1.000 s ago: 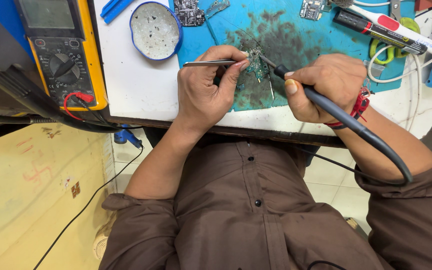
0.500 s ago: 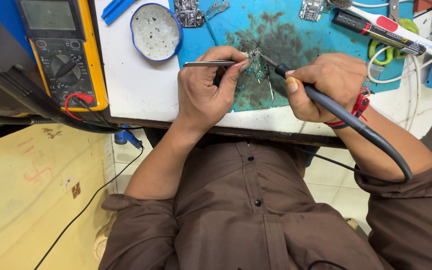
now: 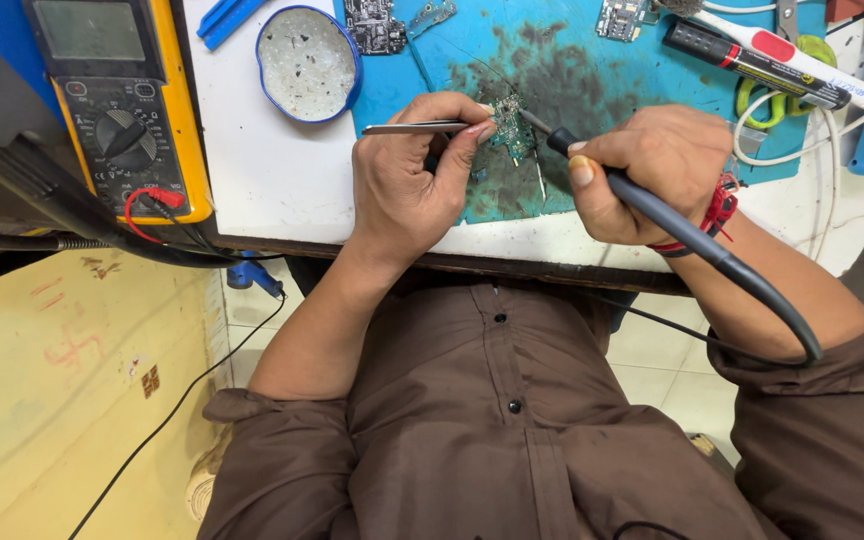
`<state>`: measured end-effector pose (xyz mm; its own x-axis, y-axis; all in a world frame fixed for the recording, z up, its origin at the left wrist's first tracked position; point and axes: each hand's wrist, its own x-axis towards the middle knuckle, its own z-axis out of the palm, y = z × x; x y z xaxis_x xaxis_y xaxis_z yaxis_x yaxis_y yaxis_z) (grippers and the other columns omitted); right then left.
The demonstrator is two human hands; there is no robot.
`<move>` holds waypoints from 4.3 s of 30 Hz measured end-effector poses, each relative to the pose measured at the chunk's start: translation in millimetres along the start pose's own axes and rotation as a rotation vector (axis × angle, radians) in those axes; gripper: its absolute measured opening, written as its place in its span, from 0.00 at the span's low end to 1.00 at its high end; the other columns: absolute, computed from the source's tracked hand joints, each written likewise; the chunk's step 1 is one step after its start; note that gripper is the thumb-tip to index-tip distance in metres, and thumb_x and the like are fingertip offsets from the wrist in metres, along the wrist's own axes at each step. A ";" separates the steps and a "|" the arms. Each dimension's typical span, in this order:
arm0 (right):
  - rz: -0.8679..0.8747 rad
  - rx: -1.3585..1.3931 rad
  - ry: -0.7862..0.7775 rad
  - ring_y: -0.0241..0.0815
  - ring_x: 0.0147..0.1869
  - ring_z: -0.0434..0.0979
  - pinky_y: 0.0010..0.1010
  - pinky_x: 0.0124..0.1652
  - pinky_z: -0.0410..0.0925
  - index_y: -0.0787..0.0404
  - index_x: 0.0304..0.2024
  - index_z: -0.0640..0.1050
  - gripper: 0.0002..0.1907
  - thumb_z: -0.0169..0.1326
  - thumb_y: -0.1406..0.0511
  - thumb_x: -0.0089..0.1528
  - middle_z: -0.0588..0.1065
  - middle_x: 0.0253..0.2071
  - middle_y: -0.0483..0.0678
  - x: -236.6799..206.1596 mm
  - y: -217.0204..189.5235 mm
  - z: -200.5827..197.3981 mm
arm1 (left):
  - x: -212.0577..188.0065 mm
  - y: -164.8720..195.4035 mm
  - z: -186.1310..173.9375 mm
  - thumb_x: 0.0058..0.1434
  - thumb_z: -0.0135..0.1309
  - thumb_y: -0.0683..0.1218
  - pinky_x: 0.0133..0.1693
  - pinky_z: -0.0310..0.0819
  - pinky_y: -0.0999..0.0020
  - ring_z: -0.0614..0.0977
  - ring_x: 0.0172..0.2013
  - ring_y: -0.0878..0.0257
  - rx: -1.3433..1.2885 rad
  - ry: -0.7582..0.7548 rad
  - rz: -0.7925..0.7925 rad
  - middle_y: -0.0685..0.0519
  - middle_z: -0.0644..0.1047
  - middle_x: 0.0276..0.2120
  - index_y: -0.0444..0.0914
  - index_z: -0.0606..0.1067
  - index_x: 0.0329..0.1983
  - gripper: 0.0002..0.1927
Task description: The person uses a soldering iron and tweezers to reflow solder on a small green circuit board. They repeatedly apply heat to specific points on the board while holding it steady with tweezers.
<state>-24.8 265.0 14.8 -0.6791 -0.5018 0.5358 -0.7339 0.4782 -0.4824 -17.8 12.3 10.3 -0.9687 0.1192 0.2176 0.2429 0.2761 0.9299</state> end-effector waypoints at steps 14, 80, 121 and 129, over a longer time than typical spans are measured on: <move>0.023 -0.015 0.009 0.46 0.27 0.74 0.33 0.27 0.65 0.64 0.37 0.77 0.05 0.60 0.70 0.67 0.75 0.27 0.48 1.4 -1.3 0.3 | -0.6 0.8 -1.2 0.71 0.61 0.41 0.32 0.73 0.75 0.81 0.29 0.70 0.024 0.004 0.004 0.54 0.82 0.35 0.37 0.78 0.47 0.04; 0.027 0.007 0.035 0.47 0.27 0.73 0.34 0.27 0.65 0.64 0.35 0.75 0.07 0.59 0.70 0.68 0.74 0.26 0.49 -4.0 2.3 1.9 | 0.2 -0.3 -0.7 0.71 0.61 0.41 0.30 0.72 0.76 0.80 0.28 0.71 0.014 -0.008 -0.007 0.54 0.82 0.34 0.37 0.78 0.46 0.04; 0.025 0.008 0.031 0.46 0.26 0.74 0.34 0.28 0.65 0.63 0.37 0.76 0.06 0.59 0.70 0.69 0.75 0.29 0.49 2.2 -1.7 -1.3 | -0.8 8.7 9.4 0.71 0.60 0.40 0.33 0.74 0.75 0.83 0.31 0.70 0.009 0.009 -0.038 0.53 0.83 0.38 0.37 0.77 0.48 0.05; 0.049 0.011 0.013 0.47 0.25 0.74 0.34 0.28 0.65 0.64 0.37 0.76 0.06 0.60 0.70 0.68 0.75 0.28 0.48 -0.1 -1.3 -1.2 | -1.1 7.5 9.7 0.71 0.60 0.41 0.33 0.75 0.75 0.84 0.32 0.70 0.009 0.007 -0.037 0.53 0.83 0.39 0.38 0.77 0.48 0.05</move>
<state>-23.8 265.3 16.3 -0.7142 -0.4681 0.5204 -0.6998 0.4942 -0.5158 -14.4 23.5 14.2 -0.9773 0.1025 0.1856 0.2077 0.2884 0.9347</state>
